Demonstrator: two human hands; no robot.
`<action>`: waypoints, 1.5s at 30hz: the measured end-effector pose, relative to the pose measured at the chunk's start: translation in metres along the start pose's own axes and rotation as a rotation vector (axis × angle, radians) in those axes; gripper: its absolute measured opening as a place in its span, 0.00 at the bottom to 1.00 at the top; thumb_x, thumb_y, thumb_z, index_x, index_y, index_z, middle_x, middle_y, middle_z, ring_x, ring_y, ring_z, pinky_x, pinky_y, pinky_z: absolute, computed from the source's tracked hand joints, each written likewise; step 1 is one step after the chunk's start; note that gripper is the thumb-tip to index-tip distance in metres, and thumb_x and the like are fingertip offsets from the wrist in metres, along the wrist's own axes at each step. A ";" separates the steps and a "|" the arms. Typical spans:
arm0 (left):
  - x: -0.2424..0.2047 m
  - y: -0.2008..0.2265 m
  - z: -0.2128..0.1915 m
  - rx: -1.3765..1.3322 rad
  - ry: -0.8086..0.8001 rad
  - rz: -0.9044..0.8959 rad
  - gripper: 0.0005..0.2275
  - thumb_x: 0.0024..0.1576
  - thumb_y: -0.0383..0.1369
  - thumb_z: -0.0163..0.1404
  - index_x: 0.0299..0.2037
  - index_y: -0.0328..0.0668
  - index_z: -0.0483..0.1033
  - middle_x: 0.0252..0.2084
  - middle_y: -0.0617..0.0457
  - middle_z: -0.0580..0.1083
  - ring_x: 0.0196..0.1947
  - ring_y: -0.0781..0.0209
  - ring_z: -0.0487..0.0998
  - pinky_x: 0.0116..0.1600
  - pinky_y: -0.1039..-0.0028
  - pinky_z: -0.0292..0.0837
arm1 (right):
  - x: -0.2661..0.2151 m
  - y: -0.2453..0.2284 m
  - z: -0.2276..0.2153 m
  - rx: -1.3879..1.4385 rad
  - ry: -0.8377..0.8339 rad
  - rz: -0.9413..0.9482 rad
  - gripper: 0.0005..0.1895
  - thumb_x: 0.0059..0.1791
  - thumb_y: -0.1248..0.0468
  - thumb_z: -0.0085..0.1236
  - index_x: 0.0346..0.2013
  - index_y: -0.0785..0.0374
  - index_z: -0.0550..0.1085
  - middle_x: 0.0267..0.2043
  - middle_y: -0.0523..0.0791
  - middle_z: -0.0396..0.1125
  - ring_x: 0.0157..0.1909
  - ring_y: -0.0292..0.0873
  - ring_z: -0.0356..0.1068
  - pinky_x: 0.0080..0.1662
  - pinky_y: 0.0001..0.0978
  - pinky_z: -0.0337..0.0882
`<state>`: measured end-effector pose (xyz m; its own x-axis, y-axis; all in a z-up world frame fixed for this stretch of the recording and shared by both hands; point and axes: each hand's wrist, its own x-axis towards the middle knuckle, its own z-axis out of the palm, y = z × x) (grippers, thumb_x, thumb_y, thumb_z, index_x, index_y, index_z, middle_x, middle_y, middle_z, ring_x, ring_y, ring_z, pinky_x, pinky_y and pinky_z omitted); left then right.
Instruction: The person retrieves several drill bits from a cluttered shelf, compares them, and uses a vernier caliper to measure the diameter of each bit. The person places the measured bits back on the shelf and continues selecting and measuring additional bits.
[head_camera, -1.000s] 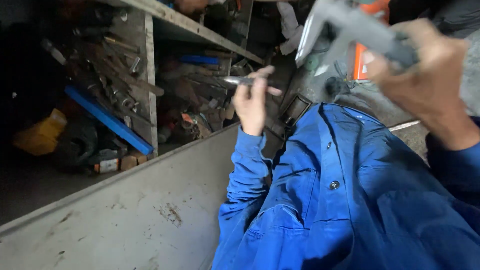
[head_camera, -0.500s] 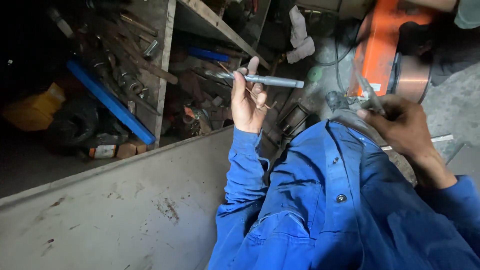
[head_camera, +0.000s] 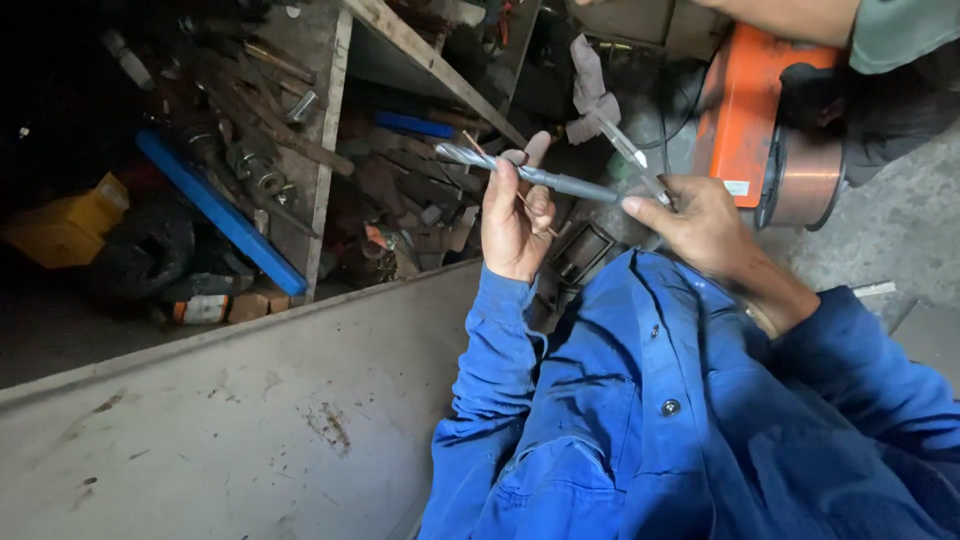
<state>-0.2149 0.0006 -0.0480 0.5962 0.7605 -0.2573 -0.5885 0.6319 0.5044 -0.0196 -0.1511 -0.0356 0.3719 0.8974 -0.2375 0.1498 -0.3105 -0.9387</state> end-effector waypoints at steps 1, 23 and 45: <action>0.001 0.000 -0.001 0.010 -0.010 0.012 0.13 0.71 0.41 0.46 0.55 0.40 0.70 0.67 0.36 0.69 0.26 0.70 0.72 0.26 0.82 0.62 | 0.006 -0.004 0.001 -0.001 -0.025 -0.001 0.16 0.51 0.55 0.62 0.42 0.66 0.80 0.27 0.39 0.72 0.31 0.31 0.67 0.34 0.31 0.68; 0.022 -0.013 -0.018 0.315 0.263 0.059 0.14 0.67 0.41 0.49 0.52 0.37 0.72 0.50 0.42 0.79 0.34 0.66 0.80 0.24 0.84 0.58 | -0.006 0.021 0.035 -0.047 -0.084 0.010 0.21 0.55 0.51 0.53 0.55 0.61 0.78 0.34 0.47 0.75 0.37 0.39 0.70 0.42 0.33 0.71; 0.059 -0.024 -0.033 0.307 0.246 0.021 0.15 0.65 0.43 0.52 0.52 0.38 0.74 0.46 0.51 0.78 0.35 0.70 0.78 0.22 0.82 0.53 | -0.037 0.036 0.006 -0.182 -0.045 0.032 0.24 0.54 0.48 0.49 0.51 0.65 0.74 0.25 0.52 0.69 0.28 0.48 0.68 0.36 0.42 0.69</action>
<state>-0.1837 0.0350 -0.1019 0.4156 0.8092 -0.4154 -0.3859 0.5704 0.7251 -0.0341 -0.1938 -0.0619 0.3381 0.8981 -0.2813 0.3032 -0.3869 -0.8708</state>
